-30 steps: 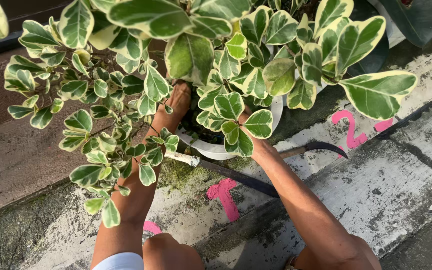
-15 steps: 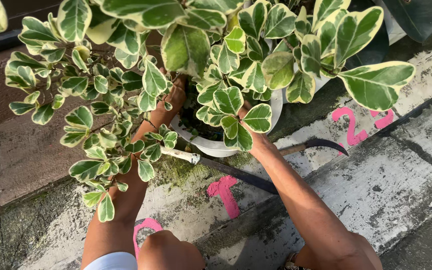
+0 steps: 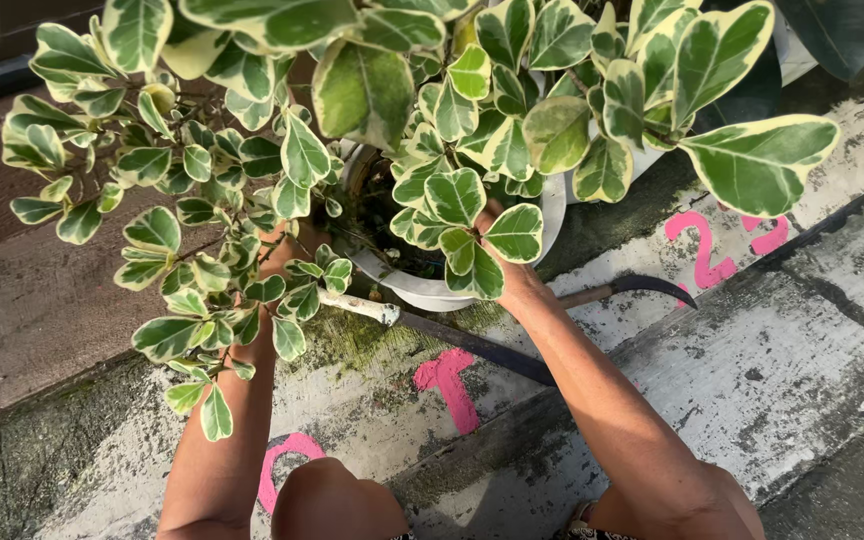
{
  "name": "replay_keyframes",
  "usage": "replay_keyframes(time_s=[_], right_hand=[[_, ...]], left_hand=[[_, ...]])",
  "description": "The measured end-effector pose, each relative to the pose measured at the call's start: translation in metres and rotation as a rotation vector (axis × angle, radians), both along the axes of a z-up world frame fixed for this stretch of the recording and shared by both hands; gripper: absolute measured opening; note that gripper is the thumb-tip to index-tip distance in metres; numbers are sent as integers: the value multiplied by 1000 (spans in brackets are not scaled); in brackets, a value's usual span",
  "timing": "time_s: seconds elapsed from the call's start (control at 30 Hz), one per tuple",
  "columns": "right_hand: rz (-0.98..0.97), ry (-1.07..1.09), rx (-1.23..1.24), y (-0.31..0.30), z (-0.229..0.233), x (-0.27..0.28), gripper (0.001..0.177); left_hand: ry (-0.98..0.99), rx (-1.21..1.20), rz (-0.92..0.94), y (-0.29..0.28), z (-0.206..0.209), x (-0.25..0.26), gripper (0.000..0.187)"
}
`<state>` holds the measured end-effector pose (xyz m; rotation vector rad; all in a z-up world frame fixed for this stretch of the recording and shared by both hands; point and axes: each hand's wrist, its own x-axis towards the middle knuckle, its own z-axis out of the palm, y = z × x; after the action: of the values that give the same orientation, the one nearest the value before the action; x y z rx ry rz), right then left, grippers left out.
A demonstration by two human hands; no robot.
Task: The person prunes various potted plants by hand and using a sickle, removing dry leaves and clearing the soil at the base of the stems.
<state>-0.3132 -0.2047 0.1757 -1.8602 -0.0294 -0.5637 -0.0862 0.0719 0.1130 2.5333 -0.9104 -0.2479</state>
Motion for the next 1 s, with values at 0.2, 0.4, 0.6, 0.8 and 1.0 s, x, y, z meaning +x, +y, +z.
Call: replay_keyframes(time_s=[0.2, 0.4, 0.6, 0.8, 1.0], right_hand=[[28, 18, 41, 4, -4, 3, 46], [-76, 21, -287, 2, -5, -2, 49], [-86, 79, -334, 2, 2, -11, 53], [-144, 182, -503, 9, 24, -16, 79], [-168, 128, -539, 10, 26, -22, 86]], left_hand=[[21, 50, -9, -3, 60, -28, 54], [-385, 634, -182, -93, 91, -62, 60], [-333, 636, 14, -142, 45, -67, 84], [-680, 894, -327, -124, -25, -49, 72], [-95, 111, 104, -109, -3, -61, 86]])
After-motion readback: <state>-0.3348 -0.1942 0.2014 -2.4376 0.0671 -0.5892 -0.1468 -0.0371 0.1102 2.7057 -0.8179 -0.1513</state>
